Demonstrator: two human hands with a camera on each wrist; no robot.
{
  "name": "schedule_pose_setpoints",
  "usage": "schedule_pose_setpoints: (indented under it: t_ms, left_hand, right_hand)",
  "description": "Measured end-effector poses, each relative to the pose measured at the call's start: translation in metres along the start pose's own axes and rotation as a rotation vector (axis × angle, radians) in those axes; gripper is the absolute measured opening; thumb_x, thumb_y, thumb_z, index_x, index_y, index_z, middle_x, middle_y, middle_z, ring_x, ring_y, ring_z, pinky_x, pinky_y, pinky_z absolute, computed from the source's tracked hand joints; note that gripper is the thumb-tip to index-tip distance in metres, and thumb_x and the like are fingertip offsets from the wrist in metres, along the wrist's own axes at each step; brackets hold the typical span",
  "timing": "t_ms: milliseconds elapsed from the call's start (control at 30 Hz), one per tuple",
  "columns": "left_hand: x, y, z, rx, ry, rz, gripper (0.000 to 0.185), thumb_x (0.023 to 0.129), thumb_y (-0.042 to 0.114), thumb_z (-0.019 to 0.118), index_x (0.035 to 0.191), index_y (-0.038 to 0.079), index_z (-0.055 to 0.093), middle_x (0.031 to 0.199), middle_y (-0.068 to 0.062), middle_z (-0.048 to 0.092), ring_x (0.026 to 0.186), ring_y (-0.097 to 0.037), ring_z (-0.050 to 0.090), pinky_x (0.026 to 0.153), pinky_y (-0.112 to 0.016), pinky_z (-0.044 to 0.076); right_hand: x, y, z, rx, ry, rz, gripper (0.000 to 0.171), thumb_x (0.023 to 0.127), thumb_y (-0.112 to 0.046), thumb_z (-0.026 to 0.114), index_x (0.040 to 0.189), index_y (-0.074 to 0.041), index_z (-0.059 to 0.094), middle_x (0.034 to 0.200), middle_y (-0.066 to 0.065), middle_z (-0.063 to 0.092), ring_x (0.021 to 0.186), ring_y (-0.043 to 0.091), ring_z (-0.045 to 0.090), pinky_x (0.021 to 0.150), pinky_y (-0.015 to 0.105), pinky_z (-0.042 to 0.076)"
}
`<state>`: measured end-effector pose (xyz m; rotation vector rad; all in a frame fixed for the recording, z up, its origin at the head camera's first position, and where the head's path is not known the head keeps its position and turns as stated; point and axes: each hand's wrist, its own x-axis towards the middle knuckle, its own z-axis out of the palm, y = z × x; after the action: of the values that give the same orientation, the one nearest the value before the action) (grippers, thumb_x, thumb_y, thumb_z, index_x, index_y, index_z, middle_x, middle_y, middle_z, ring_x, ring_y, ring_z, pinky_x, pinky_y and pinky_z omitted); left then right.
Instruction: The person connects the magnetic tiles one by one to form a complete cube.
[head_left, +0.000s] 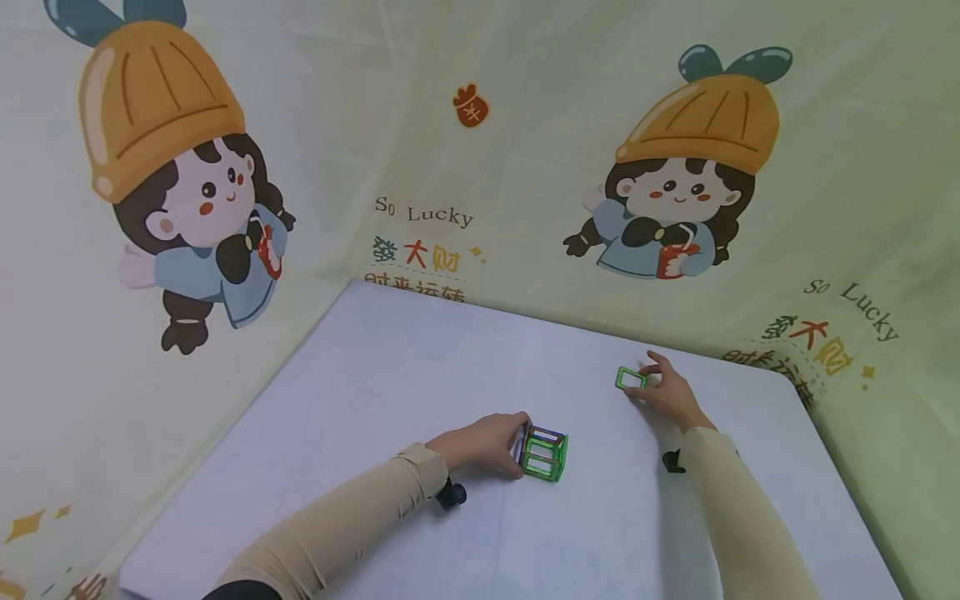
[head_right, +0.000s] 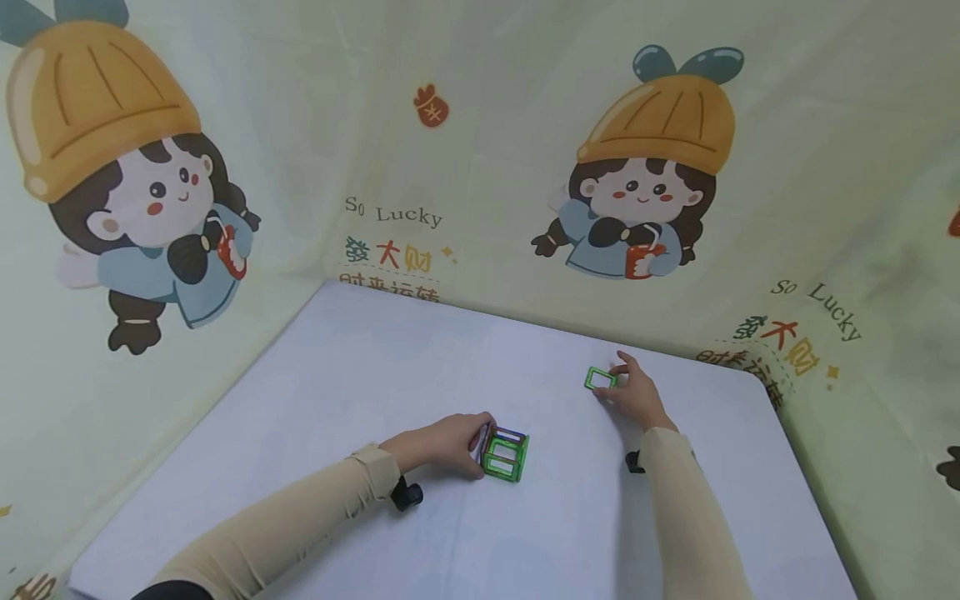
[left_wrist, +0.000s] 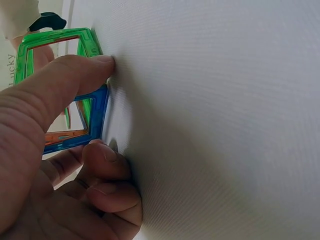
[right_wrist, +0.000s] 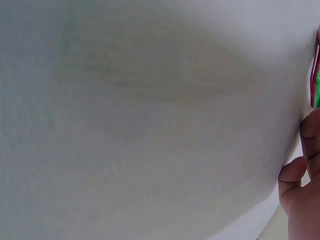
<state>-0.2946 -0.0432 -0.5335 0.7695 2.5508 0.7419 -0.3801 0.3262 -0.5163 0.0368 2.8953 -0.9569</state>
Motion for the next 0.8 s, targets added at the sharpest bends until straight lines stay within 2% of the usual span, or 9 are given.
schedule_pose_setpoints:
  t_ms: [200,300,400,533,800]
  left_hand:
    - [-0.001,0.003,-0.001,-0.010,0.009,-0.008,0.069,0.074,0.023,0.092,0.132,0.019,0.056,0.085,0.006,0.056,0.073,-0.008,0.050,0.062,-0.023,0.045]
    - [-0.003,0.006,-0.001,-0.022,0.005,-0.021,0.068,0.074,0.022,0.092,0.132,0.019,0.056,0.085,0.006,0.056,0.073,-0.009,0.050,0.063,-0.024,0.045]
    - [-0.006,0.008,-0.001,-0.024,0.003,-0.028,0.067,0.074,0.022,0.092,0.131,0.019,0.057,0.085,0.006,0.056,0.073,-0.008,0.050,0.062,-0.024,0.045]
    - [-0.011,0.009,0.000,-0.026,0.005,-0.032,0.067,0.074,0.021,0.092,0.131,0.018,0.057,0.085,0.006,0.056,0.073,-0.008,0.049,0.062,-0.024,0.044]
    - [-0.015,0.008,0.001,-0.022,0.019,-0.024,0.067,0.074,0.020,0.092,0.131,0.017,0.057,0.084,0.006,0.056,0.072,-0.008,0.049,0.061,-0.024,0.044]
  right_hand:
    - [-0.004,-0.004,-0.004,0.026,-0.015,-0.008,0.110,0.089,-0.037,0.082,0.164,-0.005,0.009,0.150,0.026,0.047,0.140,0.048,0.040,0.116,0.065,0.028]
    - [-0.006,-0.008,-0.003,0.031,-0.027,-0.028,0.111,0.087,-0.041,0.083,0.164,-0.005,0.012,0.147,0.025,0.050,0.130,0.043,0.050,0.109,0.060,0.038]
    - [-0.010,-0.012,-0.001,0.019,-0.027,-0.067,0.109,0.086,-0.044,0.083,0.164,-0.006,0.016,0.144,0.021,0.054,0.110,0.033,0.061,0.092,0.046,0.047]
    - [-0.015,-0.020,0.002,-0.003,-0.014,-0.116,0.106,0.085,-0.046,0.083,0.162,-0.007,0.020,0.139,0.019,0.058,0.094,0.022,0.061,0.076,0.032,0.046]
    - [-0.025,-0.028,0.003,-0.010,-0.003,-0.106,0.107,0.084,-0.046,0.083,0.162,-0.007,0.022,0.134,0.017,0.061,0.096,0.025,0.059,0.078,0.033,0.047]
